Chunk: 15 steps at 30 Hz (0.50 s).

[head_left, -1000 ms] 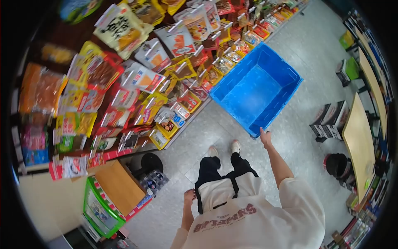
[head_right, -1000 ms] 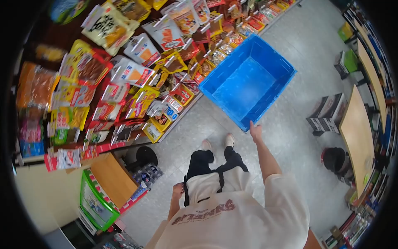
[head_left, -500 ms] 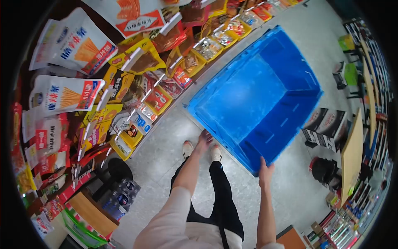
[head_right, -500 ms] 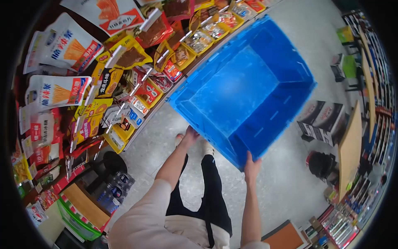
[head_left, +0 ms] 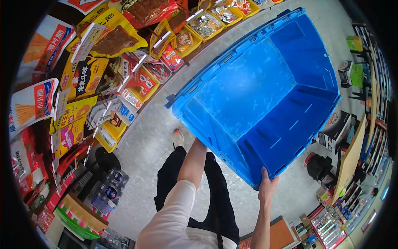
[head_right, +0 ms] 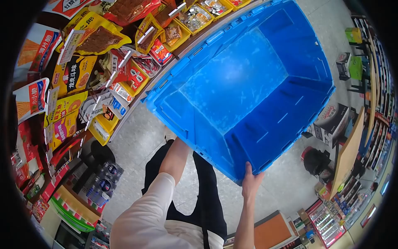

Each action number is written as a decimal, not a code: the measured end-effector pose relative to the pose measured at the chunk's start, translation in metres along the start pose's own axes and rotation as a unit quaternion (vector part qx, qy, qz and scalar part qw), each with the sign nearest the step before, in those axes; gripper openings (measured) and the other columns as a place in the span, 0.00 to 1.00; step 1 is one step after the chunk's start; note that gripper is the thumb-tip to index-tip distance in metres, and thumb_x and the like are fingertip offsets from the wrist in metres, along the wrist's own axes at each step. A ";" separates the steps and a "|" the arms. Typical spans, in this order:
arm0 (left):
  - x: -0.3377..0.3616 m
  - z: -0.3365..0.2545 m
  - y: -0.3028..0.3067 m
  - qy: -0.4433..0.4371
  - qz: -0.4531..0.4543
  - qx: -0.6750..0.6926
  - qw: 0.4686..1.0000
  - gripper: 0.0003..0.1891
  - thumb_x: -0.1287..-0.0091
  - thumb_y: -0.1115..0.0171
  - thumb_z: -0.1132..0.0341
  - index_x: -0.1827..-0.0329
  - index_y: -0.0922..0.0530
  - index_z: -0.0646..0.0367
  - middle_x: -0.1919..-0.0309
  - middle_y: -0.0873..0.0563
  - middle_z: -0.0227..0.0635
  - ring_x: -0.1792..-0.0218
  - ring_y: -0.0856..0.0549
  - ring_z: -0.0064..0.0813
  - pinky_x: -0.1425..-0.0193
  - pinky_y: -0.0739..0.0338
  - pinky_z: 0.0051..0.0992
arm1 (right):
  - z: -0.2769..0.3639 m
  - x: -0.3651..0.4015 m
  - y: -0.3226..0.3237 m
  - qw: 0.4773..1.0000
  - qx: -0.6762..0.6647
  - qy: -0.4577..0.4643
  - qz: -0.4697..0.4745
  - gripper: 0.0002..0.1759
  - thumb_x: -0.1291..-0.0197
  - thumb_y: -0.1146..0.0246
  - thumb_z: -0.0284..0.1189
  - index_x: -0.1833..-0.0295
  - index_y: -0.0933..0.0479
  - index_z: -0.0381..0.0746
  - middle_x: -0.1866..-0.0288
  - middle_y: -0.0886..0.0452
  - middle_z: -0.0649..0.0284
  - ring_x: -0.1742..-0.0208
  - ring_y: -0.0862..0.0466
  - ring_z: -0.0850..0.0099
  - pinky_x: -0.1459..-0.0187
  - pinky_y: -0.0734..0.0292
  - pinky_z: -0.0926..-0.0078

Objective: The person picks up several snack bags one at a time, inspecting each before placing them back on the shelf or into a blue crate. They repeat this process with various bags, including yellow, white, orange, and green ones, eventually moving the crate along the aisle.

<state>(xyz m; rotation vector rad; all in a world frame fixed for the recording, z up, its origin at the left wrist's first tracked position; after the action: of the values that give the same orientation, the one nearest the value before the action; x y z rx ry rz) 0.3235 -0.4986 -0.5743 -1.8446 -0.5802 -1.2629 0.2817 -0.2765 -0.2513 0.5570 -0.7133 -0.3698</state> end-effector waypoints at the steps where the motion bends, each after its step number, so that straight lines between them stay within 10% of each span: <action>1: 0.003 -0.003 0.000 -0.002 0.000 -0.001 1.000 0.20 0.25 0.51 0.47 0.44 0.23 0.52 0.57 0.18 0.29 0.56 0.20 0.24 0.49 0.25 0.30 | -0.002 0.001 -0.001 1.000 0.001 0.001 0.000 0.16 0.36 0.34 0.27 0.49 0.23 0.27 0.56 0.16 0.58 0.57 0.20 0.72 0.50 0.26 0.71; 15: 0.065 -0.043 0.012 -0.051 0.025 0.001 0.998 0.23 0.25 0.52 0.46 0.42 0.24 0.54 0.53 0.18 0.31 0.52 0.19 0.26 0.46 0.25 0.33 | -0.042 0.080 -0.017 0.998 0.046 0.030 0.027 0.16 0.37 0.33 0.29 0.50 0.21 0.27 0.57 0.15 0.58 0.56 0.20 0.73 0.50 0.25 0.71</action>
<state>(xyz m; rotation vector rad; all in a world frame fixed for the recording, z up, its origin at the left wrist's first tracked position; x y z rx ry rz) 0.3343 -0.5451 -0.5110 -1.9177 -0.5860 -1.1405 0.3652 -0.3150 -0.2463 0.6309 -0.6883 -0.2692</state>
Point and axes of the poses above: each hand's wrist, its own x-axis away from the middle knuckle, its own y-axis out of the back of the hand, z = x × y, the point moved 2 cm from there along -x, towards the middle knuckle
